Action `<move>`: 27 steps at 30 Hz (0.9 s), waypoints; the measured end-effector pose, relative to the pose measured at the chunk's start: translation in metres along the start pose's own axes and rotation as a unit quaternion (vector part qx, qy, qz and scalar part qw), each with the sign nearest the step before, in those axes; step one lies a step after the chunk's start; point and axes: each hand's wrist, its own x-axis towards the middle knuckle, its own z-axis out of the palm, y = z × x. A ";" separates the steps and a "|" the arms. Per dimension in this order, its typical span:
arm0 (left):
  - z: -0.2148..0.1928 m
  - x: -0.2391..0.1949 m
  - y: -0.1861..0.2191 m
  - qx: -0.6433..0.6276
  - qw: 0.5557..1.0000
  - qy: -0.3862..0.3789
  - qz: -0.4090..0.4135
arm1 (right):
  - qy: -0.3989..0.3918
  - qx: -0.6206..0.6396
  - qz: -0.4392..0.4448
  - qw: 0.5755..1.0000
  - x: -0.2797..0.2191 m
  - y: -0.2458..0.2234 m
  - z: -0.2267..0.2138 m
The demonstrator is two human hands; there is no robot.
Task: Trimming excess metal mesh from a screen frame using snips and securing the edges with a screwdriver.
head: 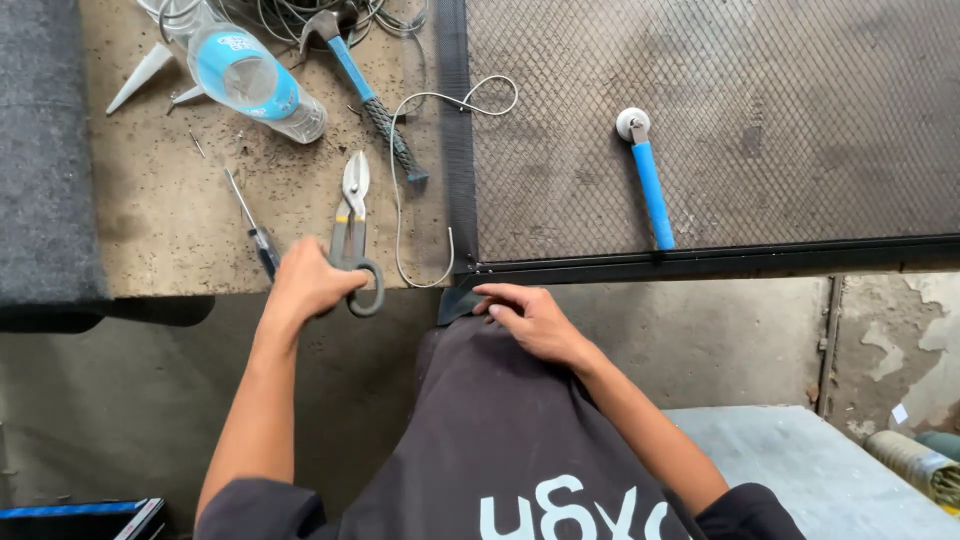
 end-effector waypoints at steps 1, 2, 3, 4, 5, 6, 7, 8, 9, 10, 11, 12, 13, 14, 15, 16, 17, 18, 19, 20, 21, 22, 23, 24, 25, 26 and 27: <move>-0.003 -0.031 0.020 0.001 1.000 0.003 -0.001 | -0.002 0.001 -0.003 1.000 -0.004 0.003 0.005; -0.006 -0.062 0.040 -0.060 0.998 0.000 -0.035 | -0.032 0.077 0.007 0.997 -0.007 0.005 0.010; -0.008 -0.092 0.059 -0.119 0.991 -0.005 -0.067 | -0.060 0.154 0.017 0.986 -0.012 0.008 0.016; 0.008 -0.103 0.069 -0.117 0.991 -0.003 -0.067 | -0.061 0.156 0.015 0.986 -0.016 0.005 0.022; 0.026 -0.116 0.079 -0.218 0.976 0.021 0.019 | -0.069 0.249 0.044 0.965 -0.022 0.003 0.027; 0.044 -0.129 0.088 -0.314 0.943 0.046 0.104 | -0.076 0.339 0.072 0.935 -0.029 0.001 0.033; 0.069 -0.135 0.099 -0.315 0.942 0.048 0.106 | -0.076 0.338 0.070 0.936 -0.033 0.001 0.034; 0.094 -0.140 0.110 -0.315 0.929 0.053 0.189 | -0.059 0.404 0.044 0.912 -0.036 0.000 0.036; 0.119 -0.142 0.125 -0.314 0.907 0.052 0.277 | -0.034 0.466 0.016 0.884 -0.040 -0.001 0.035; 0.131 -0.148 0.129 -0.317 0.903 0.048 0.284 | -0.027 0.462 0.012 0.886 -0.053 0.028 0.025; 0.143 -0.147 0.138 -0.270 0.905 0.082 0.319 | -0.001 0.474 0.020 0.881 -0.061 0.057 0.011; 0.155 -0.146 0.145 -0.222 0.901 0.117 0.353 | 0.025 0.485 0.028 0.874 -0.068 0.085 -0.004; 0.160 -0.146 0.154 -0.220 0.900 0.107 0.360 | 0.036 0.489 0.025 0.871 -0.083 0.104 -0.011; 0.166 -0.146 0.161 -0.238 0.884 0.086 0.393 | 0.065 0.499 -0.024 0.864 -0.097 0.123 -0.016; 0.170 -0.145 0.167 -0.255 0.866 0.066 0.426 | 0.093 0.506 -0.074 0.854 -0.109 0.141 -0.020; 0.169 -0.144 0.159 -0.253 0.864 0.058 0.432 | 0.103 0.507 -0.079 0.852 -0.123 0.105 -0.010; 0.166 -0.137 0.154 -0.202 0.858 0.019 0.472 | 0.093 0.490 -0.125 0.858 -0.128 0.067 -0.006; 0.162 -0.130 0.149 -0.150 0.847 -0.020 0.510 | 0.083 0.471 -0.170 0.862 -0.134 0.030 -0.001; 0.163 -0.108 0.135 -0.147 0.847 -0.023 0.511 | 0.086 0.473 -0.172 0.860 -0.135 0.030 0.003; 0.165 -0.086 0.120 -0.076 0.874 0.011 0.479 | 0.132 0.475 -0.128 0.861 -0.136 0.030 0.007; 0.165 -0.061 0.104 -0.002 0.894 0.046 0.445 | 0.176 0.476 -0.085 0.857 -0.134 0.032 0.013; 0.163 -0.039 0.075 0.002 0.893 0.044 0.448 | 0.179 0.480 -0.087 0.854 -0.140 0.031 0.025; 0.159 -0.016 0.048 0.095 0.888 0.117 0.435 | 0.188 0.507 -0.068 0.839 -0.145 0.030 0.034; 0.155 0.008 0.021 0.186 0.870 0.188 0.416 | 0.196 0.533 -0.049 0.822 -0.149 0.029 0.043; 0.143 0.018 0.003 0.189 0.871 0.182 0.414 | 0.198 0.537 -0.045 0.819 -0.151 0.032 0.055; 0.131 0.029 -0.015 0.215 0.831 0.198 0.473 | 0.186 0.537 -0.078 0.819 -0.152 0.035 0.067; 0.120 0.043 -0.028 0.237 0.785 0.216 0.530 | 0.173 0.534 -0.115 0.820 -0.152 0.038 0.074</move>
